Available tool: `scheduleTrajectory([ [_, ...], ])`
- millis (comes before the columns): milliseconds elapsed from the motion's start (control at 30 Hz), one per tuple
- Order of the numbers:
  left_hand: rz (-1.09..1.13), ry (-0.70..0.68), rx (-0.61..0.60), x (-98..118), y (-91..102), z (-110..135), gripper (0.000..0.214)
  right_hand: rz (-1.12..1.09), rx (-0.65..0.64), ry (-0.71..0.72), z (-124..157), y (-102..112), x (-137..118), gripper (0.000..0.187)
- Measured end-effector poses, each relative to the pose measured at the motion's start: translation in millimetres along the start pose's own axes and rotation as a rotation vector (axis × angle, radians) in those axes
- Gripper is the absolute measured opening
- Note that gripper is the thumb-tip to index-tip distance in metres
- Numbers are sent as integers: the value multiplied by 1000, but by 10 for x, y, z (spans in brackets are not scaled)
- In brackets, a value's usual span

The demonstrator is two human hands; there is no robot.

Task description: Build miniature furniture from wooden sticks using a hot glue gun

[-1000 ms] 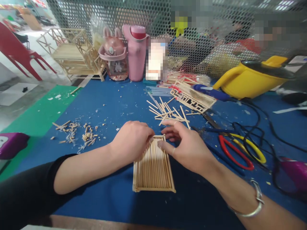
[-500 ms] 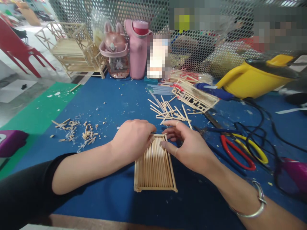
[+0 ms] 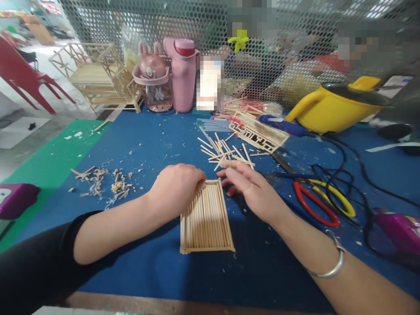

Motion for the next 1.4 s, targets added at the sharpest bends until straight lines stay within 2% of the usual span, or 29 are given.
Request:
scheduleTrajectory([
  [100, 2, -47, 36, 34, 25, 29, 19, -190, -27, -100, 0, -36, 95, 40],
  [167, 8, -97, 116, 82, 109, 65, 17, -241, -8, -68, 1, -20, 44, 34],
  [267, 1, -189, 408, 189, 425, 207, 17, -294, 47, 75, 33, 51, -179, 22],
  [367, -51, -282, 719, 314, 722, 464, 17, -319, 102, 236, 143, 145, -473, 15],
  [433, -53, -355, 809, 390, 804, 605, 16, -257, 130, 348, 255, 189, -679, 15],
  [500, 0, -401, 838, 419, 847, 695, 15, -163, 144, 460, 375, 186, -864, 16],
  [633, 225, -384, 762, 373, 872, 703, 17, -33, 125, 650, 564, 66, -1072, 25],
  [733, 391, -346, 687, 336, 848, 664, 17, 25, 110, 706, 628, -17, -1082, 29],
  [800, 480, -299, 636, 297, 795, 629, 15, 27, 146, 709, 647, -4, -1064, 33],
  [933, 770, -158, 439, 154, 558, 522, 10, -55, 196, 625, 623, 52, -990, 40],
  [1100, 1127, -125, 176, 127, 328, 476, 17, -130, 138, 520, 569, 29, -912, 36],
  [1233, 1415, 27, -43, 64, 169, 404, 23, -223, 78, 434, 550, -28, -853, 39],
  [1300, 1527, 127, -114, 35, 107, 368, 25, -296, 16, 381, 534, -95, -816, 49],
  [1400, 1598, 243, -150, 4, 55, 328, 27, -393, -37, 284, 452, -138, -719, 61],
])
Point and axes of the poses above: each hand's wrist, its own z-axis away from the middle knuckle, its own y-axis out of the back of the hand, x = y × z, the point moved 10 cm from there along -z, towards the middle knuckle, and after that the axes turned 9 degrees about y, right-handed, at the moved point
